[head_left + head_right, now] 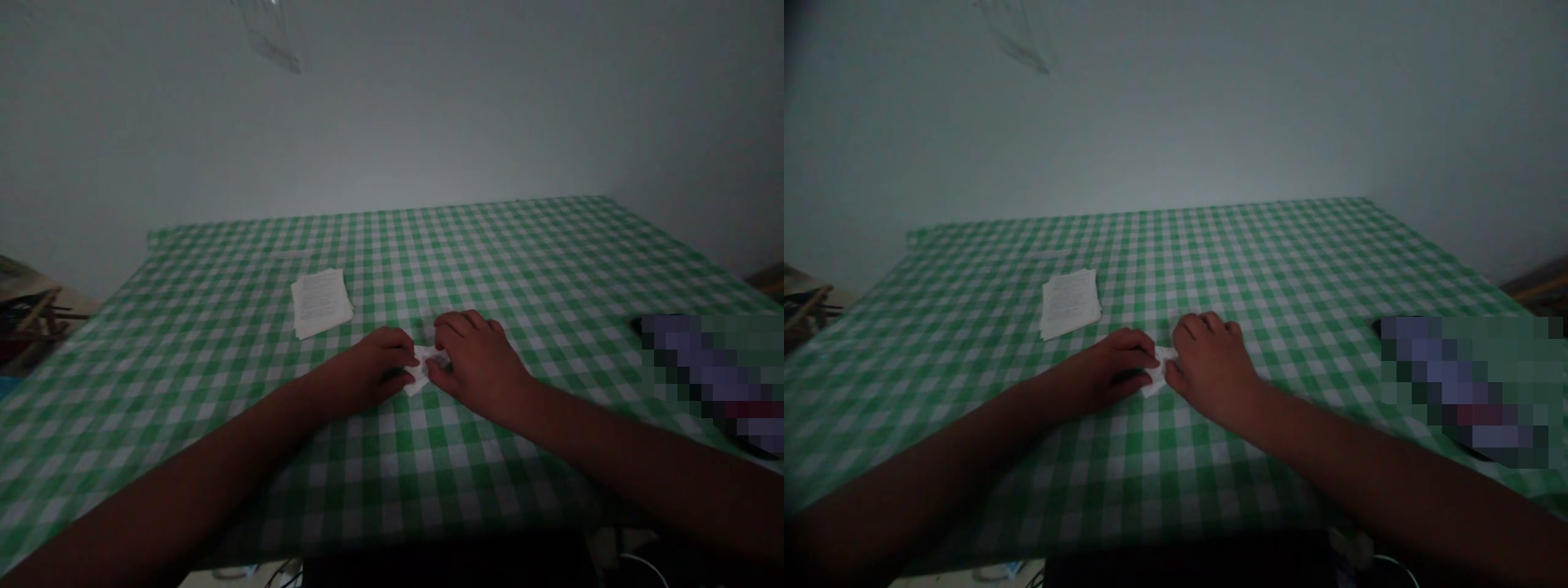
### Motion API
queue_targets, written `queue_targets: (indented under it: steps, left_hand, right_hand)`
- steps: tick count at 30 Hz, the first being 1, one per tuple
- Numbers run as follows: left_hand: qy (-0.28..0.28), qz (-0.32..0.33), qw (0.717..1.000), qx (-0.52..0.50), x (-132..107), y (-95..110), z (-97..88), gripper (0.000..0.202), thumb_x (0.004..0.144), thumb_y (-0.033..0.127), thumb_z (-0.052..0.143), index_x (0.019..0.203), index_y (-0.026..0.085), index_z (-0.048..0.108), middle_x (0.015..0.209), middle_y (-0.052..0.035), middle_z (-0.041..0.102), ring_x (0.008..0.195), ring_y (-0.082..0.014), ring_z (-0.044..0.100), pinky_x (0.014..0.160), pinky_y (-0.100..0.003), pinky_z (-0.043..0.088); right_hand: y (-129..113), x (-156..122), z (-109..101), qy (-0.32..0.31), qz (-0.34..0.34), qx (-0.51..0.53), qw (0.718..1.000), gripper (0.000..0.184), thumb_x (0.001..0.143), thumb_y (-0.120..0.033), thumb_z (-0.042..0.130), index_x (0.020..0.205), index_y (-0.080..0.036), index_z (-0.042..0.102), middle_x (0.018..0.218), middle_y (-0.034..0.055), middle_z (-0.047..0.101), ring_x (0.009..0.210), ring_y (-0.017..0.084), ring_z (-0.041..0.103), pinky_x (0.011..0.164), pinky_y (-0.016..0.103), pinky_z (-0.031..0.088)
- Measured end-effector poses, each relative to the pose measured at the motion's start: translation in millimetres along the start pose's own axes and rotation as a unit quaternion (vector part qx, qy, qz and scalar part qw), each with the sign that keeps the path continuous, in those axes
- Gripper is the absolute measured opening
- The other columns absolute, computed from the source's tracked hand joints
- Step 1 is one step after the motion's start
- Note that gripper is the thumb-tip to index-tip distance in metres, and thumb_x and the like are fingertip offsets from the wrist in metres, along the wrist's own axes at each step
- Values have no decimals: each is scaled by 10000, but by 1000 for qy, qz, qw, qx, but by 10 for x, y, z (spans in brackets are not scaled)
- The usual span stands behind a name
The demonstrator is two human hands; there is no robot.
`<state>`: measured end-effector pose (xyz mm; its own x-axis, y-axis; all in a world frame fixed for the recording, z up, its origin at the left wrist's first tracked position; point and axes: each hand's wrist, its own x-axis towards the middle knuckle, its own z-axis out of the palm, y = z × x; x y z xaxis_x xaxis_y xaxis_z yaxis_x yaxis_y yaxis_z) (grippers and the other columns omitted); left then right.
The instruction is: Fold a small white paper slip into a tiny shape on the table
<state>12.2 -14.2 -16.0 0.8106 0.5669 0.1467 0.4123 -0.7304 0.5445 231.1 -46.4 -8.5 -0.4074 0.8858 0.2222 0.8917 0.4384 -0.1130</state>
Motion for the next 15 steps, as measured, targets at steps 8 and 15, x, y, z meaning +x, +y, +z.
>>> queue_targets:
  steps: [8,15]
  left_hand:
    - [-5,35,998,42,-13,-16,-15,219,912,187,598,1123,158,649,1176,-106,600,1118,-226,549,997,-396,485]
    - [-30,82,992,86,-30,-31,-89,264,914,177,571,1167,157,645,1201,-121,607,1140,-244,546,1034,-428,450]
  right_hand:
    - [212,71,-44,-32,43,3,999,81,861,-252,575,889,-179,595,1061,82,632,971,258,551,749,361,407]
    - [302,69,-30,-38,50,-1,998,131,897,-241,526,881,-173,637,938,91,635,914,261,553,782,395,427]
